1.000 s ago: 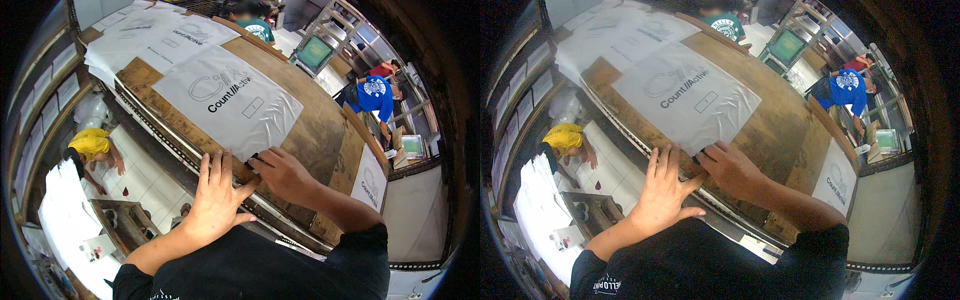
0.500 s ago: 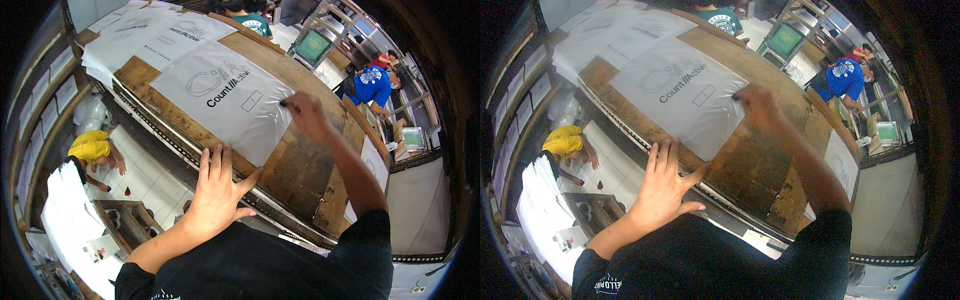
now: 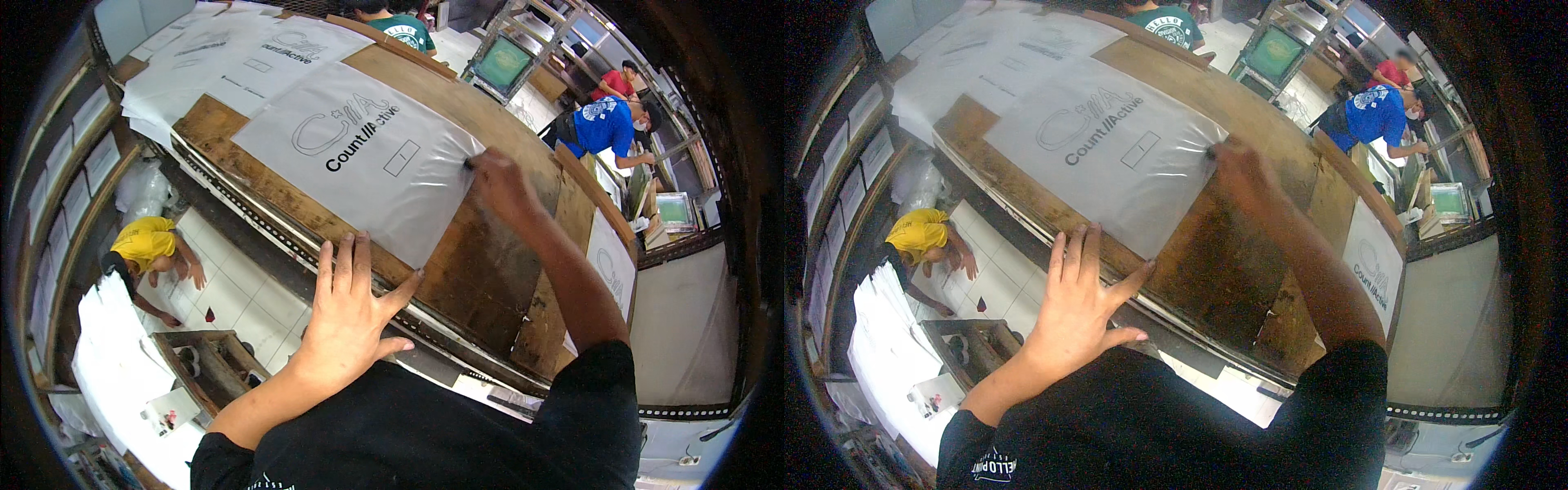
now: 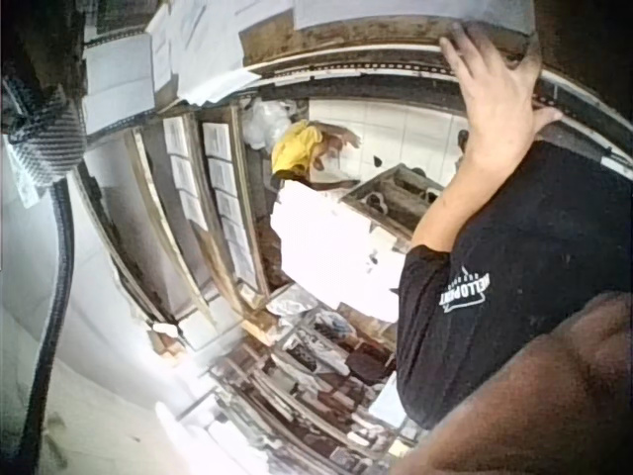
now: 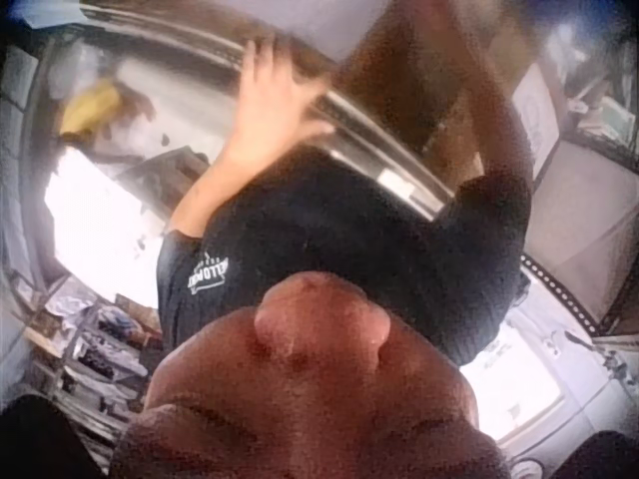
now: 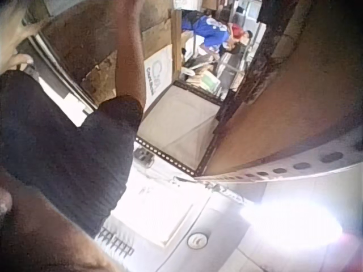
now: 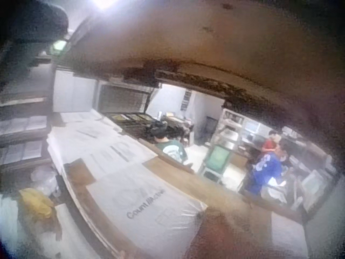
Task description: The person uses a cloth and liquid from a bottle to wipe ink off a plastic sheet on a workbench.
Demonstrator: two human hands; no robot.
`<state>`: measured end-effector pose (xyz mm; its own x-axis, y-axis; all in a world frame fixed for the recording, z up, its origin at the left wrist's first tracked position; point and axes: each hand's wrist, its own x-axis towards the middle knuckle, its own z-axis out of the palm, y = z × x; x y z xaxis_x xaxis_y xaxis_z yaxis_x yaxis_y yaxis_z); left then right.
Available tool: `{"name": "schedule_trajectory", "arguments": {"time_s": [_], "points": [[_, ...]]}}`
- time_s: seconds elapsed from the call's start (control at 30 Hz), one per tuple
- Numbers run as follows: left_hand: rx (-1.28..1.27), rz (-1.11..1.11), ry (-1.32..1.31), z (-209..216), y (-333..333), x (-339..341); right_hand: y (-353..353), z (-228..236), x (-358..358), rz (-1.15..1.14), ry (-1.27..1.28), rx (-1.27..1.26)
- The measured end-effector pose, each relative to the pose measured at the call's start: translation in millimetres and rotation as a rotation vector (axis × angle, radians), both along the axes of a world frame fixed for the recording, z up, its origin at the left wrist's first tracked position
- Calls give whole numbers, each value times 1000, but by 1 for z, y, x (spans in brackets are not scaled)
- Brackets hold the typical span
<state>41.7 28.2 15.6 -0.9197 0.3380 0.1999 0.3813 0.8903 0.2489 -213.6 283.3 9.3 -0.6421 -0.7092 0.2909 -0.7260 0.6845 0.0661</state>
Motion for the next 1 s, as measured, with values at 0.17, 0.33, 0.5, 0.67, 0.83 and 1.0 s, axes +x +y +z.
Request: {"name": "schedule_trajectory", "arguments": {"time_s": [0.17,0.33,0.5,0.67,0.83,1.0], "points": [[13,-7,10,0,-1,0,21,4,-46,-79,-16,-188],[17,-4,19,-1,0,1,-4,15,21,29,-138,-122],[30,-9,27,-2,-3,0,-40,31,134,401,-91,-18],[35,-32,35,0,-4,0,-48,29,147,376,-242,-88],[30,-29,29,-4,-6,1,-45,26,145,370,-192,-12],[5,-32,19,-3,-8,2,-22,21,95,272,-34,63]]}}
